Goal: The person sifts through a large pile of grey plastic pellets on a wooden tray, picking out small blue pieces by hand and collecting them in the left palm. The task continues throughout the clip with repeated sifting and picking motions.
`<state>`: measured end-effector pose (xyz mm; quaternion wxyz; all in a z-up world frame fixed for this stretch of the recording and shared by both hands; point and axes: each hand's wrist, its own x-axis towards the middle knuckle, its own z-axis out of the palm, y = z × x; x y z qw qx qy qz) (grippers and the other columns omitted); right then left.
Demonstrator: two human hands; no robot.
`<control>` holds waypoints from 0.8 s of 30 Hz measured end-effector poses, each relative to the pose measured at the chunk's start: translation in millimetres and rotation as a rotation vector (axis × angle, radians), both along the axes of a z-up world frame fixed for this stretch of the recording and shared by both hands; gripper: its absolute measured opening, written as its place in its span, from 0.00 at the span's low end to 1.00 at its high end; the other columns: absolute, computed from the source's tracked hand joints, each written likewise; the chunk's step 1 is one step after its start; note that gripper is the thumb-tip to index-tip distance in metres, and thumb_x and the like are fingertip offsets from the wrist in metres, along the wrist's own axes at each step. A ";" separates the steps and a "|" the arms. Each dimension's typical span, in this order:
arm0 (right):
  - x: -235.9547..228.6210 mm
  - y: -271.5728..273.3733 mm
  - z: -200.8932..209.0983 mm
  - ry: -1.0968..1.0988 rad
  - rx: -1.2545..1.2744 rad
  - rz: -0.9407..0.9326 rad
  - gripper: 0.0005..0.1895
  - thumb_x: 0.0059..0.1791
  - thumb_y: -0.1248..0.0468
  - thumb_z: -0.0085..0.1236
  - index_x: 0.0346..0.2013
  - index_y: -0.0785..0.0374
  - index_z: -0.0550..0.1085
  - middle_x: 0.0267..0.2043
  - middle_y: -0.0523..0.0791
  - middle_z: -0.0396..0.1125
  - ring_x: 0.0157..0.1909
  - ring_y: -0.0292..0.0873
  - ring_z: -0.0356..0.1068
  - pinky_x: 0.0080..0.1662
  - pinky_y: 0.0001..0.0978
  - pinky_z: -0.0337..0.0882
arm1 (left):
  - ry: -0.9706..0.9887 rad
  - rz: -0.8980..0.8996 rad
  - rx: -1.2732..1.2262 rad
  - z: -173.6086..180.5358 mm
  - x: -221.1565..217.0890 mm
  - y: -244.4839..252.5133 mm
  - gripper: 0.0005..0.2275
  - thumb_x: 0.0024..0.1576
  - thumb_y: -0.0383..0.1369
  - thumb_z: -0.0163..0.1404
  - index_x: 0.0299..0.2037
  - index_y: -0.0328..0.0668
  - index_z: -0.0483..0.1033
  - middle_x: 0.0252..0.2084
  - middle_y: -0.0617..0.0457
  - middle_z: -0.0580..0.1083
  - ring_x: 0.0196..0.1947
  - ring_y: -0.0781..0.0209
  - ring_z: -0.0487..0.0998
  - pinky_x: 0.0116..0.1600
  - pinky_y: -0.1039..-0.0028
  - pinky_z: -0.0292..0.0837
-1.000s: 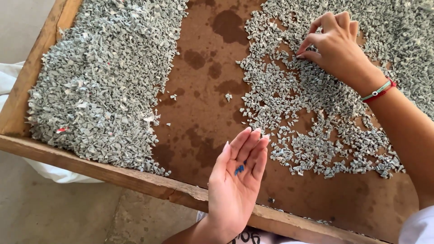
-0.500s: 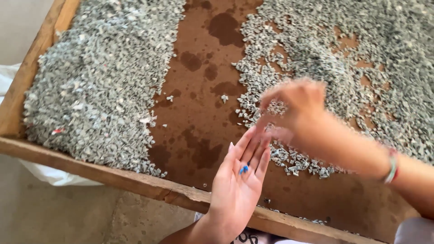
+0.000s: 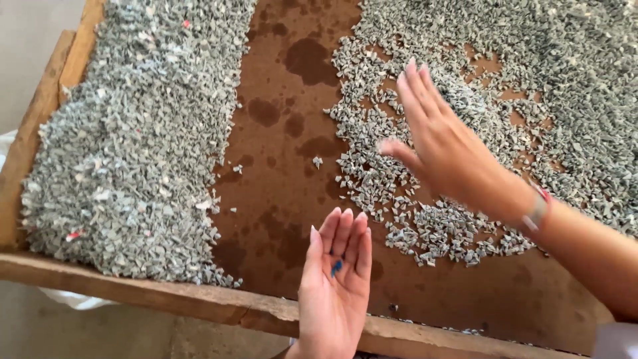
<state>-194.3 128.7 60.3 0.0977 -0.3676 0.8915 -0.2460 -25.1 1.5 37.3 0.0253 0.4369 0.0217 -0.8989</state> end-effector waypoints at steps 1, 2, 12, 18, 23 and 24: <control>-19.1 -5.2 -13.9 0.044 0.102 -0.049 0.38 0.44 0.52 0.27 0.62 0.76 0.51 0.64 0.60 0.45 0.65 0.54 0.43 0.67 0.41 0.48 | -0.016 0.002 -0.011 -0.7 -0.3 -0.8 0.21 0.68 0.40 0.36 0.62 0.30 0.70 0.59 0.40 0.73 0.64 0.46 0.72 0.69 0.62 0.67; -36.9 -8.5 -27.5 0.086 0.203 -0.098 0.46 0.47 0.40 0.20 0.65 0.78 0.45 0.69 0.63 0.36 0.71 0.57 0.34 0.69 0.45 0.40 | -0.031 0.005 -0.022 -1.5 -0.7 -1.5 0.21 0.68 0.40 0.36 0.61 0.30 0.71 0.58 0.41 0.73 0.64 0.46 0.72 0.69 0.62 0.67; -83.4 -64.1 -62.8 -0.050 0.435 -0.229 0.51 0.46 0.27 0.11 0.72 0.52 0.23 0.71 0.51 0.02 0.71 0.47 0.00 0.68 0.49 0.08 | -0.125 -0.052 -0.063 -17.0 3.4 -3.1 0.20 0.68 0.40 0.38 0.57 0.28 0.72 0.53 0.38 0.73 0.61 0.39 0.74 0.67 0.57 0.69; -72.5 -60.9 -53.2 0.004 0.392 -0.269 0.54 0.47 0.26 0.16 0.70 0.61 0.20 0.69 0.50 0.00 0.70 0.48 -0.01 0.68 0.54 0.08 | -0.101 -0.091 -0.048 -29.5 8.8 -2.2 0.20 0.68 0.40 0.38 0.57 0.27 0.73 0.51 0.37 0.73 0.60 0.36 0.75 0.67 0.54 0.70; -88.9 -57.4 -49.9 -0.095 0.444 -0.432 0.58 0.46 0.25 0.12 0.70 0.70 0.23 0.73 0.57 0.07 0.74 0.53 0.05 0.72 0.51 0.15 | -0.095 -0.099 -0.052 -30.0 10.6 -2.0 0.20 0.67 0.40 0.40 0.55 0.28 0.74 0.48 0.38 0.74 0.58 0.36 0.76 0.66 0.55 0.71; -90.0 -59.6 -49.4 -0.109 0.489 -0.457 0.56 0.48 0.26 0.15 0.69 0.70 0.23 0.73 0.57 0.07 0.75 0.53 0.08 0.74 0.48 0.18 | -0.117 -0.099 -0.052 -26.9 9.2 -2.3 0.20 0.67 0.40 0.40 0.54 0.28 0.74 0.48 0.39 0.74 0.58 0.36 0.76 0.66 0.55 0.71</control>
